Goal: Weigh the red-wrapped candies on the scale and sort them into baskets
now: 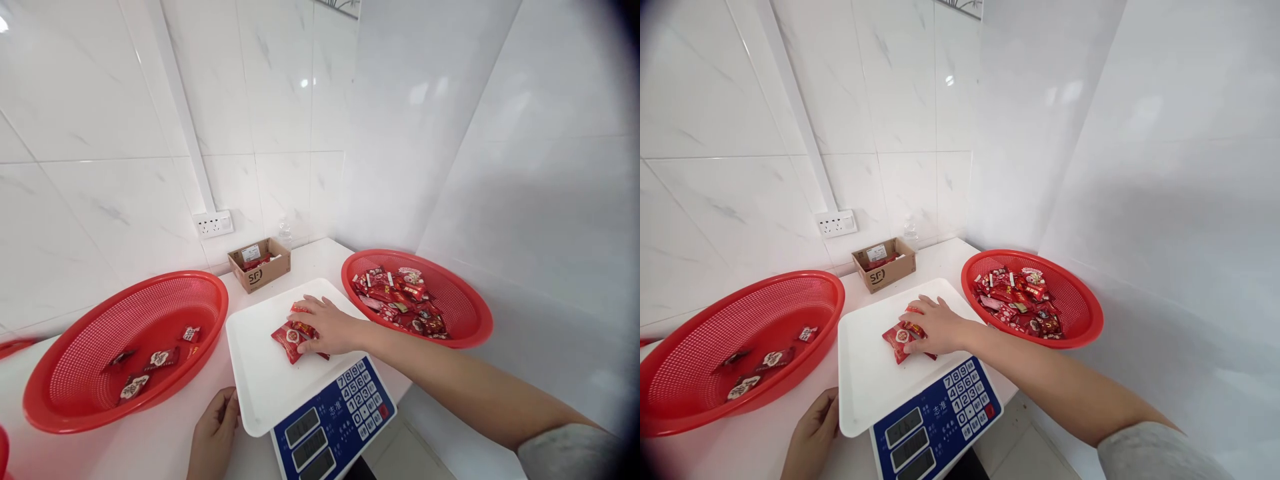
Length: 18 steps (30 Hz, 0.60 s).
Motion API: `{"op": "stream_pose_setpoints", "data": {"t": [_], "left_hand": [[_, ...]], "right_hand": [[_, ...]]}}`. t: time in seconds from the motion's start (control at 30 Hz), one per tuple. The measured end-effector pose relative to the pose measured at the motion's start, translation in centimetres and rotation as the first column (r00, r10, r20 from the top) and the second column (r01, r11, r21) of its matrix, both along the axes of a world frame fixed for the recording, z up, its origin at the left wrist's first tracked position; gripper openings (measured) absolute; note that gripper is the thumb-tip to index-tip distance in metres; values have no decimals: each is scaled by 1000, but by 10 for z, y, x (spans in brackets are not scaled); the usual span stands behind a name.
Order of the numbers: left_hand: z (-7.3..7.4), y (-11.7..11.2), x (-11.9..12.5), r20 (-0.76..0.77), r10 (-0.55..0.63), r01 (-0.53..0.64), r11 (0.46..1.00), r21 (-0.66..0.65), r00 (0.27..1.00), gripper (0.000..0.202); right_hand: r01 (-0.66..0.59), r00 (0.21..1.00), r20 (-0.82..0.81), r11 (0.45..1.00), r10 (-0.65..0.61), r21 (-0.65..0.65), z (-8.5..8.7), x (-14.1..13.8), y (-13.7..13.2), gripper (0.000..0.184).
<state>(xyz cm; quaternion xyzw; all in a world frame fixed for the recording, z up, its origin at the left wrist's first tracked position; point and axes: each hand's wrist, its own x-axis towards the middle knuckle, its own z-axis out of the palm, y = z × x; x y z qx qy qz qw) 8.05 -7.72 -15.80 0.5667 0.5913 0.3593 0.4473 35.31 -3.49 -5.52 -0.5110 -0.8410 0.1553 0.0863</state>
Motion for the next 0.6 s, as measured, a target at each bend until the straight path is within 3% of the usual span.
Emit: {"op": "stream_pose_setpoints", "data": {"t": [0.13, 0.4, 0.5, 0.6], "left_hand": [[-1, 1, -1, -3, 8, -8, 1000, 0, 1000, 49], [0, 1, -1, -4, 3, -3, 1000, 14, 1000, 48], [4, 0, 0, 2, 18, -18, 1000, 13, 1000, 49], [5, 0, 0, 14, 32, -32, 999, 14, 999, 50]], "right_hand": [[18, 1000, 24, 997, -17, -81, -6, -9, 8, 73], [-119, 993, -35, 989, 117, -87, -3, -16, 2, 71], [-11, 997, -81, 999, 8, -40, 8, 6, 2, 67], [252, 962, -135, 963, -238, 92, 14, 53, 7, 59]]}}
